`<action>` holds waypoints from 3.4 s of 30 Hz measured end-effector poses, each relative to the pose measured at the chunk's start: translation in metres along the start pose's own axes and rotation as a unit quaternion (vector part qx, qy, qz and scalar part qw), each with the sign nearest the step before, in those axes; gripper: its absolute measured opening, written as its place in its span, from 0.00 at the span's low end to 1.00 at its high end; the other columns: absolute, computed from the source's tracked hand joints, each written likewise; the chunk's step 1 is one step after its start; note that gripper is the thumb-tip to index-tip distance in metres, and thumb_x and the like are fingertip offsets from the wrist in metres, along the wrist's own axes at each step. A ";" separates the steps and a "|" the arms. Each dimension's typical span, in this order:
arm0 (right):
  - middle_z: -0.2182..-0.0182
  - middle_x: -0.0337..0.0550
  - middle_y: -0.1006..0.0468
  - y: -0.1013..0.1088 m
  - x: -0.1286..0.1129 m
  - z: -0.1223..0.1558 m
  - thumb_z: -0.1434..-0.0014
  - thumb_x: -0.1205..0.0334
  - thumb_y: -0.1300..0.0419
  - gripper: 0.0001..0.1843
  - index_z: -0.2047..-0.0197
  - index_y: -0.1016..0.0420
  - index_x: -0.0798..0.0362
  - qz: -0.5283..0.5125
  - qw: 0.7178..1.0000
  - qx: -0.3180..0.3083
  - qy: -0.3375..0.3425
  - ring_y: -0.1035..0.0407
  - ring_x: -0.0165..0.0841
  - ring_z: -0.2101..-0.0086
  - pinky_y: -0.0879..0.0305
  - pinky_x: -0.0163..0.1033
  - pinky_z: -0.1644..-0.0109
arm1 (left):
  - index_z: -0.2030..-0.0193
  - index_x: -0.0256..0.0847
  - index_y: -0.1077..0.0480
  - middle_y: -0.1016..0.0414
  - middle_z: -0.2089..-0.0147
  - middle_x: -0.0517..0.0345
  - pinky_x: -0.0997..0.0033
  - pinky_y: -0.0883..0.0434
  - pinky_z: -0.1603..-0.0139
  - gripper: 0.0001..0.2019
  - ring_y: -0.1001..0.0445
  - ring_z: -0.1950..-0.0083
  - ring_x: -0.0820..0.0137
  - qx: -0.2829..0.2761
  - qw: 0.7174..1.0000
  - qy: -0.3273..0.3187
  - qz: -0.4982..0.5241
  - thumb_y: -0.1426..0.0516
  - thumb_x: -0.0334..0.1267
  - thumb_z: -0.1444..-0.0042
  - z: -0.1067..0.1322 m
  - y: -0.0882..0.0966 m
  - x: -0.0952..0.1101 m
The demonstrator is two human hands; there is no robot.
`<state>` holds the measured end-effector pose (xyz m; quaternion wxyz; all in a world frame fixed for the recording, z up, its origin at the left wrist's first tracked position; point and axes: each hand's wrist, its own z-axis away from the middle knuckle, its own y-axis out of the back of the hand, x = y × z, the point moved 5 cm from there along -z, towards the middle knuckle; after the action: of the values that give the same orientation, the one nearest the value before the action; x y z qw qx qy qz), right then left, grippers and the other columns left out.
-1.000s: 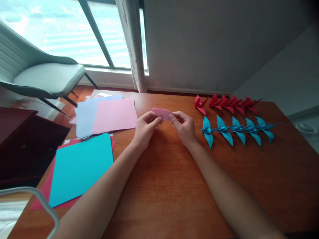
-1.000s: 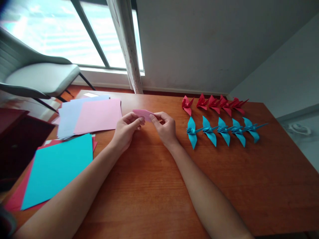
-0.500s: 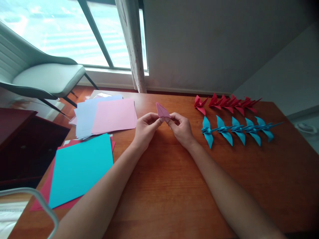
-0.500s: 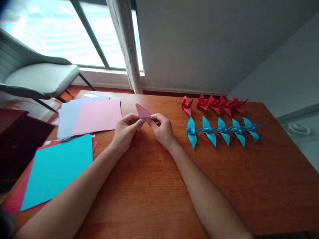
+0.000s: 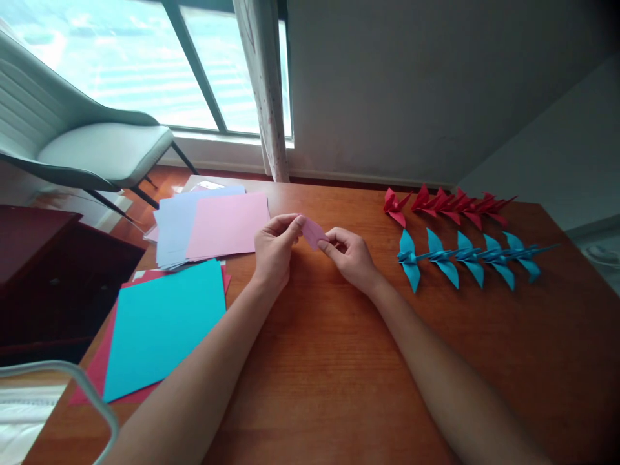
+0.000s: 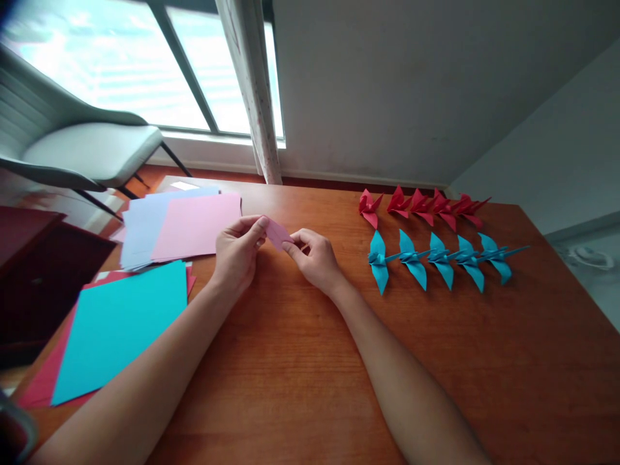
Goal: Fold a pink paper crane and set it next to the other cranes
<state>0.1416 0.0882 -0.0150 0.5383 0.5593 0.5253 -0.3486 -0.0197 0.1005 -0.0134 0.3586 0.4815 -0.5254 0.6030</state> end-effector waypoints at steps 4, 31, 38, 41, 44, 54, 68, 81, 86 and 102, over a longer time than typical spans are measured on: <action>0.75 0.35 0.26 0.007 0.003 -0.001 0.42 0.52 0.34 0.11 0.68 0.22 0.51 -0.078 0.995 0.044 -0.044 0.35 0.29 0.73 0.40 0.36 0.69 | 0.66 0.40 0.23 0.25 0.71 0.61 0.77 0.36 0.71 0.12 0.31 0.72 0.77 -0.034 0.999 0.003 0.003 0.31 0.45 0.48 0.003 -0.007 0.002; 0.75 0.37 0.25 0.024 0.009 -0.005 0.42 0.52 0.34 0.11 0.65 0.18 0.51 -0.270 0.947 0.159 -0.066 0.40 0.26 0.76 0.45 0.33 0.73 | 0.63 0.37 0.22 0.18 0.63 0.51 0.74 0.33 0.64 0.18 0.24 0.64 0.70 -0.226 0.969 0.056 -0.085 0.39 0.53 0.39 0.016 -0.026 0.001; 0.75 0.38 0.25 0.023 0.009 -0.005 0.41 0.51 0.35 0.12 0.65 0.17 0.51 -0.272 0.949 0.144 -0.071 0.39 0.26 0.75 0.45 0.33 0.72 | 0.62 0.37 0.22 0.19 0.63 0.52 0.75 0.32 0.65 0.17 0.25 0.63 0.70 -0.257 0.962 0.057 -0.076 0.38 0.52 0.40 0.020 -0.030 0.002; 0.74 0.38 0.24 0.021 0.010 -0.004 0.40 0.51 0.35 0.13 0.64 0.17 0.51 -0.269 0.951 0.135 -0.072 0.38 0.26 0.75 0.44 0.33 0.72 | 0.61 0.37 0.23 0.20 0.63 0.53 0.74 0.32 0.64 0.17 0.26 0.63 0.70 -0.273 0.957 0.044 -0.086 0.37 0.52 0.42 0.020 -0.032 0.002; 0.73 0.38 0.23 0.020 0.008 -0.003 0.40 0.50 0.35 0.13 0.63 0.17 0.50 -0.242 0.961 0.123 -0.061 0.36 0.27 0.74 0.41 0.34 0.70 | 0.62 0.36 0.24 0.21 0.63 0.54 0.74 0.33 0.63 0.16 0.26 0.62 0.69 -0.307 0.947 0.029 -0.088 0.35 0.49 0.44 0.022 -0.037 0.002; 0.59 0.44 0.21 0.021 -0.009 0.001 0.36 0.53 0.39 0.11 0.57 0.21 0.49 0.032 0.987 0.141 0.066 0.28 0.35 0.59 0.30 0.39 0.59 | 0.66 0.36 0.27 0.26 0.70 0.59 0.74 0.35 0.67 0.12 0.32 0.69 0.73 -0.258 0.948 -0.062 -0.177 0.43 0.43 0.37 0.023 -0.035 0.002; 0.56 0.46 0.24 0.011 -0.017 0.004 0.33 0.55 0.43 0.12 0.52 0.22 0.48 0.086 0.987 0.077 0.109 0.27 0.35 0.58 0.27 0.38 0.62 | 0.65 0.39 0.28 0.24 0.69 0.57 0.75 0.34 0.68 0.08 0.30 0.71 0.73 -0.131 0.873 -0.225 -0.413 0.45 0.36 0.36 0.023 -0.026 0.013; 0.52 0.50 0.24 0.004 -0.013 0.005 0.39 0.71 0.45 0.20 0.46 0.25 0.50 0.198 0.963 0.071 0.170 0.26 0.36 0.57 0.24 0.41 0.53 | 0.59 0.41 0.27 0.20 0.61 0.52 0.72 0.33 0.65 0.06 0.26 0.67 0.69 -0.123 0.845 -0.215 -0.474 0.46 0.35 0.37 0.022 -0.025 0.006; 0.50 0.53 0.23 0.000 -0.012 0.009 0.40 0.75 0.48 0.25 0.42 0.27 0.51 0.275 0.940 0.083 0.186 0.28 0.42 0.49 0.28 0.47 0.43 | 0.58 0.41 0.31 0.20 0.57 0.49 0.70 0.32 0.63 0.05 0.23 0.62 0.66 -0.145 0.834 -0.206 -0.492 0.48 0.34 0.35 0.024 -0.030 0.004; 0.52 0.52 0.20 0.004 -0.023 0.029 0.30 0.65 0.48 0.16 0.44 0.24 0.50 0.287 0.925 0.127 0.214 0.26 0.42 0.51 0.29 0.49 0.42 | 0.61 0.41 0.30 0.20 0.64 0.51 0.70 0.42 0.69 0.13 0.25 0.68 0.66 -0.162 0.772 -0.242 -0.565 0.54 0.39 0.30 0.036 -0.029 0.009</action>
<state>0.1454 0.0558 0.0027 0.4150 0.8109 0.3962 -0.1151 0.0125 0.0697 0.0032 0.5686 0.7563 -0.3177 0.0615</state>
